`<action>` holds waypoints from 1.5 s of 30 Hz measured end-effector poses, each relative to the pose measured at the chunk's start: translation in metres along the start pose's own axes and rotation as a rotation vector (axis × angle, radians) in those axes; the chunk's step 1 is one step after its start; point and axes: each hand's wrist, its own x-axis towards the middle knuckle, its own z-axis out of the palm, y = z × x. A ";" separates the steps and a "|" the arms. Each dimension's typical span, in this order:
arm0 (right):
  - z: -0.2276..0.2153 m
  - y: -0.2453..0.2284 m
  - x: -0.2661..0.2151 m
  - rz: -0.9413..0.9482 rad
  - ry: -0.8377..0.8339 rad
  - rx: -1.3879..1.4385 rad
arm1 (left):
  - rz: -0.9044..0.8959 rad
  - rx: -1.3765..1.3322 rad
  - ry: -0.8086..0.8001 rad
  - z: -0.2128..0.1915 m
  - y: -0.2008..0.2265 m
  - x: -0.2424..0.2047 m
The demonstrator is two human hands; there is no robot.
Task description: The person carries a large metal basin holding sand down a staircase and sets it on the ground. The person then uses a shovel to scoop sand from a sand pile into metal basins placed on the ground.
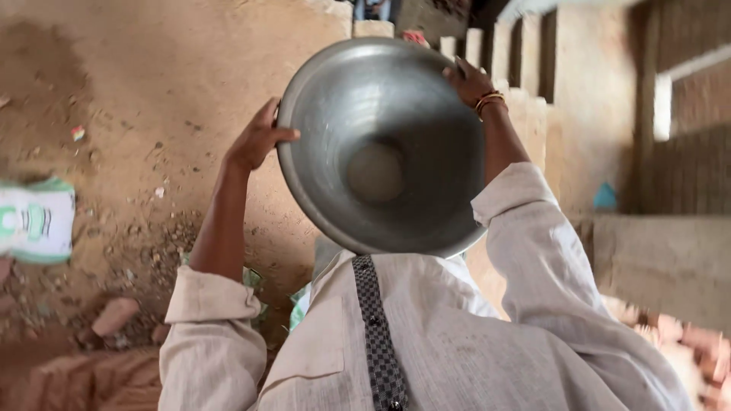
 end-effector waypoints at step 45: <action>0.083 0.039 -0.337 1.309 0.944 -0.114 | 0.019 0.845 -1.111 0.276 -0.008 0.380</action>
